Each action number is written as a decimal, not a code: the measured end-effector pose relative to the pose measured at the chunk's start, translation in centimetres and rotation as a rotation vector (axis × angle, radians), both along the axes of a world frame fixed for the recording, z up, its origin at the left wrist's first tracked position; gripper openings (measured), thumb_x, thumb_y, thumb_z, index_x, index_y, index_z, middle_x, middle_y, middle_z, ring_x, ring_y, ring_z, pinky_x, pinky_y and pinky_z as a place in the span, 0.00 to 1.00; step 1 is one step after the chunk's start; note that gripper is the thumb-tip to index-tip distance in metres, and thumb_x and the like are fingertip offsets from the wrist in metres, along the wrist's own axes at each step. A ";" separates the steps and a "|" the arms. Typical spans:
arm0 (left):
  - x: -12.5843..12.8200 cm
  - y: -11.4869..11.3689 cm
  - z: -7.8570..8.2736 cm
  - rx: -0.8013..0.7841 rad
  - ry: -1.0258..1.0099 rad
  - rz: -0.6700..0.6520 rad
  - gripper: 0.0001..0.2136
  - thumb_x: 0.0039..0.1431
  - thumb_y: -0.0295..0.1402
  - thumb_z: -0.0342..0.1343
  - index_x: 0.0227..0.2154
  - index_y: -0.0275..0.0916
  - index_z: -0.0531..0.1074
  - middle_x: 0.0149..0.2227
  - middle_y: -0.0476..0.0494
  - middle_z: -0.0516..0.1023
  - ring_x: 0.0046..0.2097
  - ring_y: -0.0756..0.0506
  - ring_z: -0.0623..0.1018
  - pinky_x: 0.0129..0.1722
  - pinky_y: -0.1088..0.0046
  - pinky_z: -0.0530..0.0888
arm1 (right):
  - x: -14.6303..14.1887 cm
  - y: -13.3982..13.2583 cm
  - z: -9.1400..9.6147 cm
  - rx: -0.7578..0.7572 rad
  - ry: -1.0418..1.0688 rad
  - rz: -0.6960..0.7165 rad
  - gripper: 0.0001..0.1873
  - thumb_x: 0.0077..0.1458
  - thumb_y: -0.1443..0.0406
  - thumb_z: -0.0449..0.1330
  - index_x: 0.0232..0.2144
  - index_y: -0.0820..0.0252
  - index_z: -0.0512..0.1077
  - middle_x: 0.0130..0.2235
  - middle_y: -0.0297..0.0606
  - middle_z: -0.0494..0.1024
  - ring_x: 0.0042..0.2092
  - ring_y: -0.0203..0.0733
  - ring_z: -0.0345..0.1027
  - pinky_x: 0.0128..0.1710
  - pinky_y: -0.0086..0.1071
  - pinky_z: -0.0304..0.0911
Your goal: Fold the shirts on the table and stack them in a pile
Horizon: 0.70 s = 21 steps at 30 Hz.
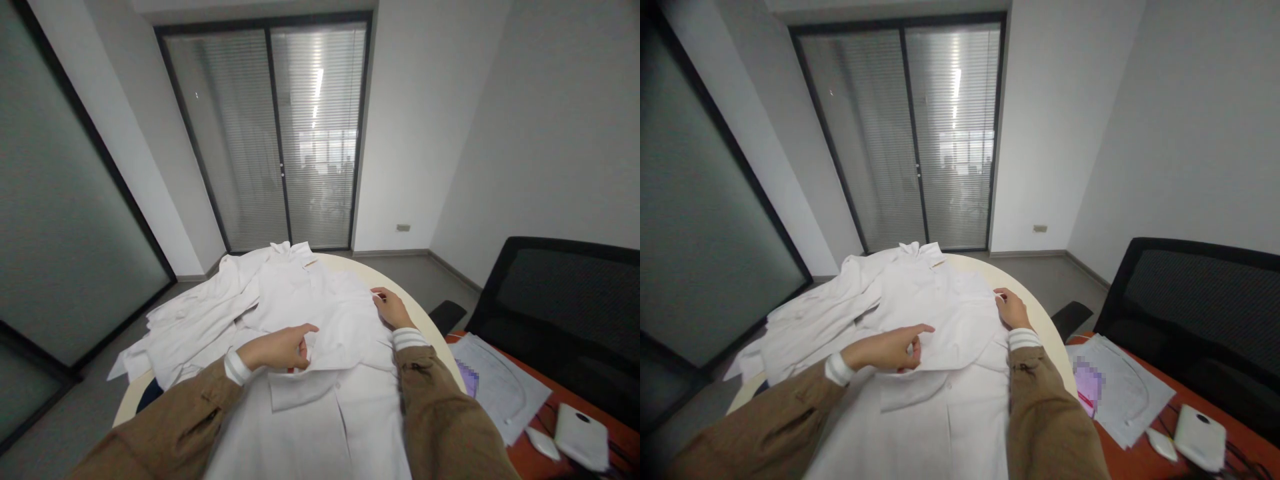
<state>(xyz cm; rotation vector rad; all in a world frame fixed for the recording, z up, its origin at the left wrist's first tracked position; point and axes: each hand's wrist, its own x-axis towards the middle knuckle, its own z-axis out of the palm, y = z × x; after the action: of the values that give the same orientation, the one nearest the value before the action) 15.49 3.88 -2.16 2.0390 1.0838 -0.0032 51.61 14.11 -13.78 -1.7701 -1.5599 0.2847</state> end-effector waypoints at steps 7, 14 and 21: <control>-1.1 -4.7 0.4 0.127 0.290 0.028 0.26 0.45 0.54 0.62 0.44 0.43 0.74 0.36 0.43 0.81 0.37 0.39 0.79 0.32 0.69 0.67 | 0.0 0.2 -0.1 -0.013 0.003 -0.034 0.17 0.55 0.62 0.57 0.47 0.54 0.74 0.38 0.37 0.79 0.39 0.42 0.72 0.42 0.33 0.63; 0.2 -6.0 -1.4 0.230 0.244 0.190 0.25 0.57 0.58 0.48 0.36 0.41 0.75 0.36 0.39 0.81 0.38 0.38 0.79 0.33 0.67 0.66 | -0.1 0.0 0.3 -0.034 -0.015 -0.038 0.15 0.55 0.62 0.57 0.44 0.55 0.76 0.38 0.38 0.80 0.39 0.42 0.73 0.42 0.33 0.62; 1.8 -5.7 -4.8 0.277 -0.017 0.240 0.08 0.54 0.39 0.56 0.33 0.40 0.73 0.27 0.46 0.76 0.31 0.44 0.74 0.31 0.71 0.62 | -0.2 -0.1 0.5 -0.057 -0.031 -0.045 0.16 0.55 0.60 0.58 0.45 0.56 0.76 0.40 0.40 0.81 0.42 0.44 0.73 0.44 0.35 0.63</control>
<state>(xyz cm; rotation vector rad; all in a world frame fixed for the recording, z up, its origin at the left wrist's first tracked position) 17.32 -1.83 -6.92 2.1306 1.3738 0.3015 51.39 14.04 -13.24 -1.8587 -1.5455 0.2833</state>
